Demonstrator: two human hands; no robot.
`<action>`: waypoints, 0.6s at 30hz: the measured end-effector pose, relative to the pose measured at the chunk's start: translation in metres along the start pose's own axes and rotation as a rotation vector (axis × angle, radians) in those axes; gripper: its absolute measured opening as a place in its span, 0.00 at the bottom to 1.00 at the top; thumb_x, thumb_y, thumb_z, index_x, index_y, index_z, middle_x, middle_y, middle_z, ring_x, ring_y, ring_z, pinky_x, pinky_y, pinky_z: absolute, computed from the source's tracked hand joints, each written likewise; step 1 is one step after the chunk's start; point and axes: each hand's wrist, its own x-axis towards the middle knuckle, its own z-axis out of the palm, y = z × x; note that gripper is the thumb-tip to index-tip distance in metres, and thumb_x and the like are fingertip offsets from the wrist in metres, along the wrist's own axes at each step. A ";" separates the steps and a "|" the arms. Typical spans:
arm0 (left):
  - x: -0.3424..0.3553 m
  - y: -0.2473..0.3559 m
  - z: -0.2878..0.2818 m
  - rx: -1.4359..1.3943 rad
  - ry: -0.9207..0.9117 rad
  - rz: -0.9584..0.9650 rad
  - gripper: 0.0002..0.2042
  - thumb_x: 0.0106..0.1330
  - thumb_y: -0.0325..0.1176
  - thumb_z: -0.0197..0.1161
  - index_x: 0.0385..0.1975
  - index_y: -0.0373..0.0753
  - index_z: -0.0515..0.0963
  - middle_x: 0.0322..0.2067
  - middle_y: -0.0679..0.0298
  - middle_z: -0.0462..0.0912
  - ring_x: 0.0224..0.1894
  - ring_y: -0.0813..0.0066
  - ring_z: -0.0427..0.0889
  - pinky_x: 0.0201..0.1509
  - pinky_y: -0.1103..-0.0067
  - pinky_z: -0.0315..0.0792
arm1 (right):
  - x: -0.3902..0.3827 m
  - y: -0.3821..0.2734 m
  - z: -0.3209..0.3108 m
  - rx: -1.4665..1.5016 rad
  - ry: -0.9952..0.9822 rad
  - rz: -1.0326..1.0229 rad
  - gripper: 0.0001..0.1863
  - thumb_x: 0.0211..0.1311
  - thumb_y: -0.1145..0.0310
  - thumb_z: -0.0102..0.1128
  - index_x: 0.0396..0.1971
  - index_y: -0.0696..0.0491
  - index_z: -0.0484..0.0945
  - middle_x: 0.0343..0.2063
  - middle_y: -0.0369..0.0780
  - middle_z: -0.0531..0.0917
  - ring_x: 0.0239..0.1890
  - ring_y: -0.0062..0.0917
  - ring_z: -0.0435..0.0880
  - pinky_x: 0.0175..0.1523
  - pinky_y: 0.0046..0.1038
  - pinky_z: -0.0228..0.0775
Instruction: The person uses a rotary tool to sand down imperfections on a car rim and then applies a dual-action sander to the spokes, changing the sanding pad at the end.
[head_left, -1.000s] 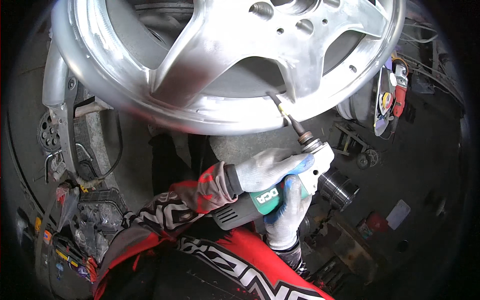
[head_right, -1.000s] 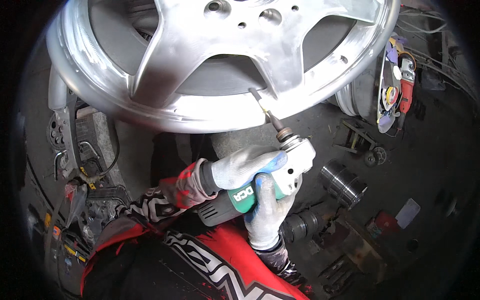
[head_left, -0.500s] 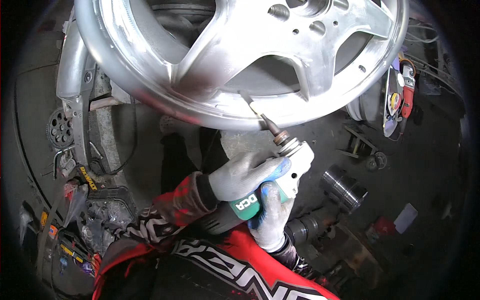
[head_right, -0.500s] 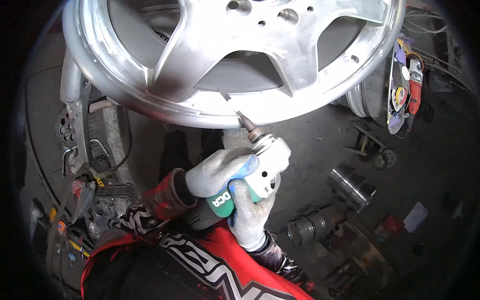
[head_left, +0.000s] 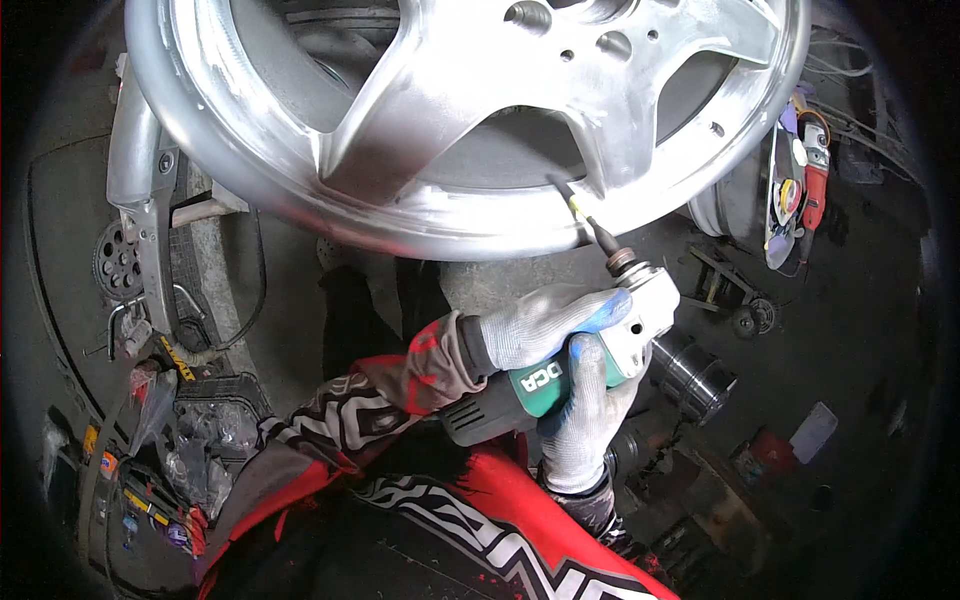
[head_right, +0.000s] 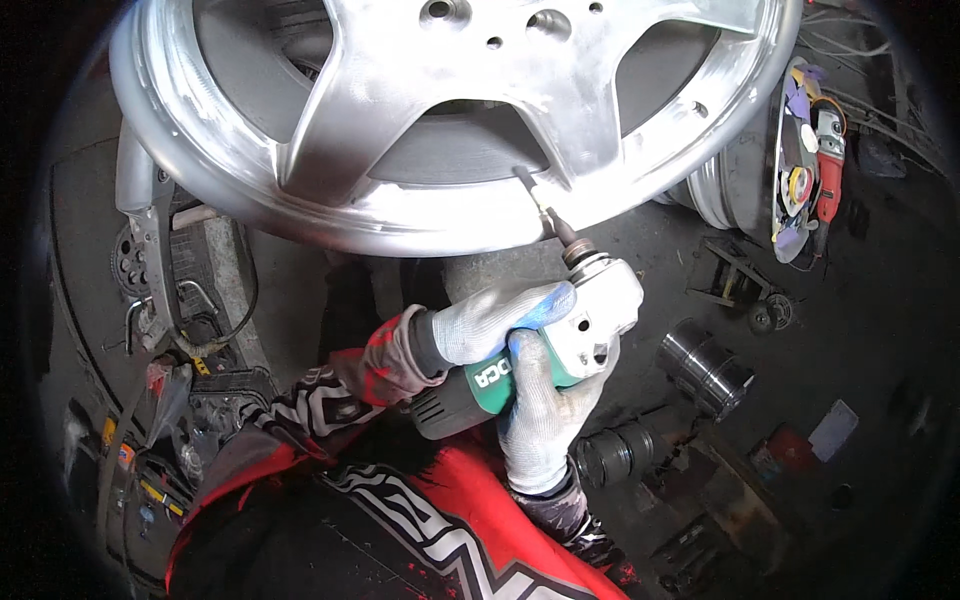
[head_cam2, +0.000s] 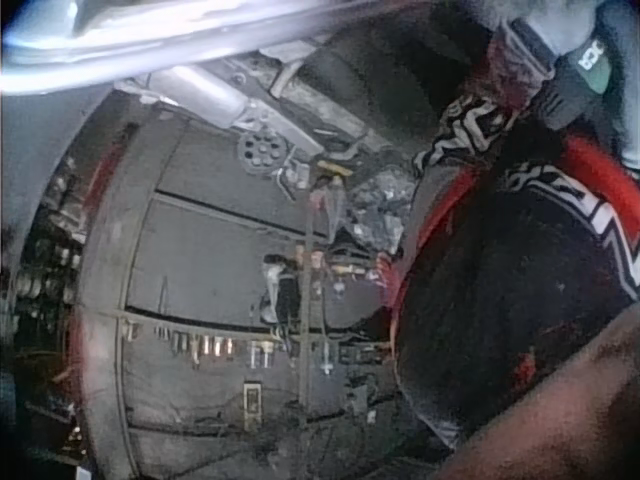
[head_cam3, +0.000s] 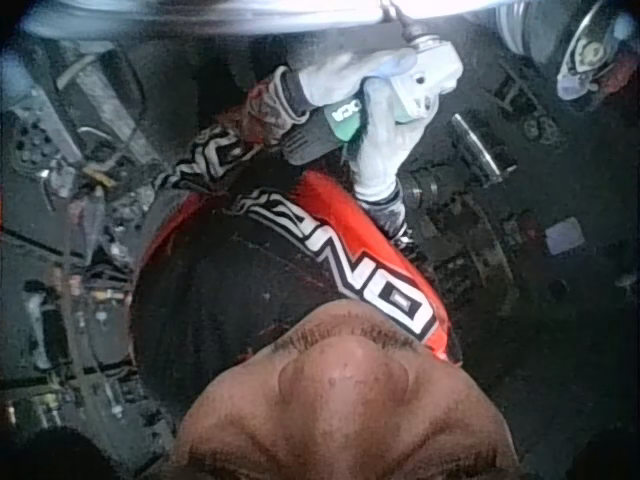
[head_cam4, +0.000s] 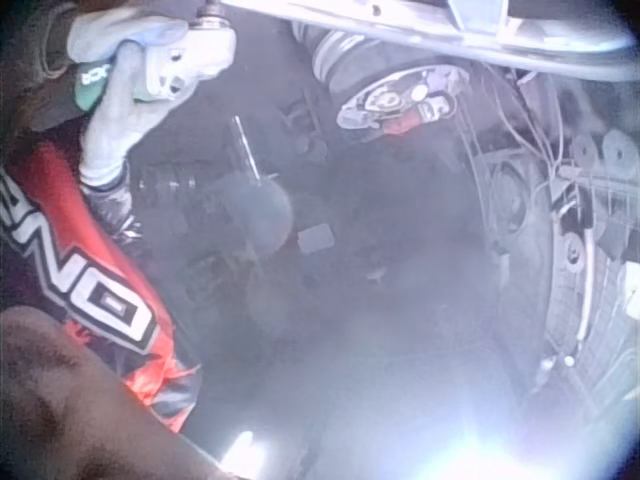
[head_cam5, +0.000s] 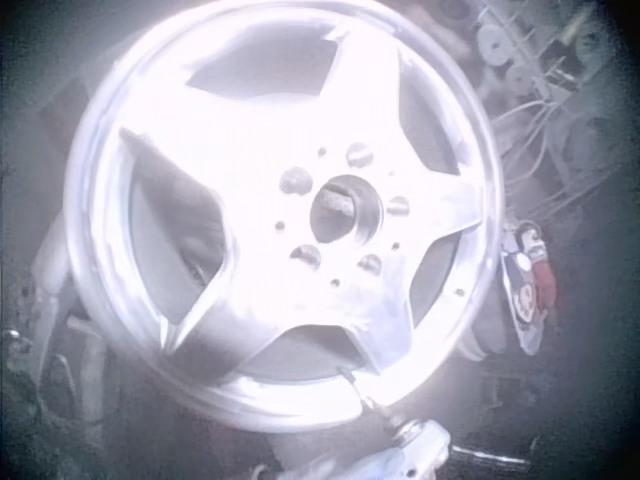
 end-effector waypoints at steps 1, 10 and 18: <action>0.003 0.001 -0.002 -0.057 -0.046 -0.054 0.21 0.83 0.39 0.47 0.65 0.30 0.72 0.56 0.50 0.81 0.59 0.67 0.80 0.66 0.71 0.70 | 0.001 -0.003 0.002 -0.026 0.014 0.006 0.39 0.61 0.80 0.70 0.70 0.58 0.59 0.57 0.42 0.76 0.57 0.25 0.78 0.65 0.31 0.70; -0.014 0.017 -0.002 -0.286 0.018 -0.142 0.24 0.83 0.43 0.47 0.69 0.31 0.68 0.60 0.58 0.78 0.61 0.75 0.76 0.69 0.74 0.69 | -0.005 0.002 0.006 -0.047 -0.048 0.019 0.40 0.59 0.79 0.71 0.69 0.58 0.60 0.57 0.42 0.77 0.57 0.25 0.78 0.65 0.32 0.70; -0.023 0.019 -0.006 -0.410 0.049 -0.211 0.21 0.82 0.43 0.50 0.64 0.34 0.73 0.54 0.60 0.81 0.54 0.75 0.81 0.63 0.75 0.72 | -0.019 0.016 0.018 0.067 -0.021 0.063 0.37 0.64 0.77 0.68 0.69 0.58 0.60 0.57 0.43 0.77 0.57 0.25 0.79 0.63 0.31 0.72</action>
